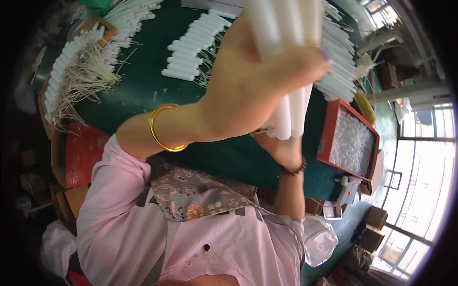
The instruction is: Assembling white plastic tubes by applying glue and attaching small components at a factory workstation.
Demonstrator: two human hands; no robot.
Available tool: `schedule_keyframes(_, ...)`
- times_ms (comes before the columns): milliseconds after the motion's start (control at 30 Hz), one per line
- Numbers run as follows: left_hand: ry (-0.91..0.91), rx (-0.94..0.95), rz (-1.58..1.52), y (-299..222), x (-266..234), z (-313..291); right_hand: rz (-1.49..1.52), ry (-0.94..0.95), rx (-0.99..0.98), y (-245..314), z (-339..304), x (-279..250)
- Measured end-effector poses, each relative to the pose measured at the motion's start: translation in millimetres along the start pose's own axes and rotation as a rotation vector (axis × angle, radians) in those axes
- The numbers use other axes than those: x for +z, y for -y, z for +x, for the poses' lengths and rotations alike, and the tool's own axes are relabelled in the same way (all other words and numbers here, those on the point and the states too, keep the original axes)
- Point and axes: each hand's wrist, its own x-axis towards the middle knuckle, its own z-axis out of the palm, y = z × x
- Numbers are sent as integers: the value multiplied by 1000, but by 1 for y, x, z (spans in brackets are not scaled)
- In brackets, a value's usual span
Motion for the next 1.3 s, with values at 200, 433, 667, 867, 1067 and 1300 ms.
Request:
schedule_keyframes(200,-495,-477,-450,49,-101,-94,-644,370,205,62,5,7)
schedule_keyframes(433,-712,-404,-350,59,-190,-160,-994,510,32,47,20,82)
schedule_keyframes(667,-762,-258,55,15,-269,-166,-898,398,-151,24,28,83)
schedule_keyframes(867,132,40,1397,-6,-261,-160,-864,351,-156,5,12,73)
schedule_keyframes(1067,678,-86,1443,30,-198,-160,-944,276,-215,-19,-11,66)
schedule_keyframes(1300,766,-130,1580,34,-212,-152,-725,54,-329,-23,-16,62)
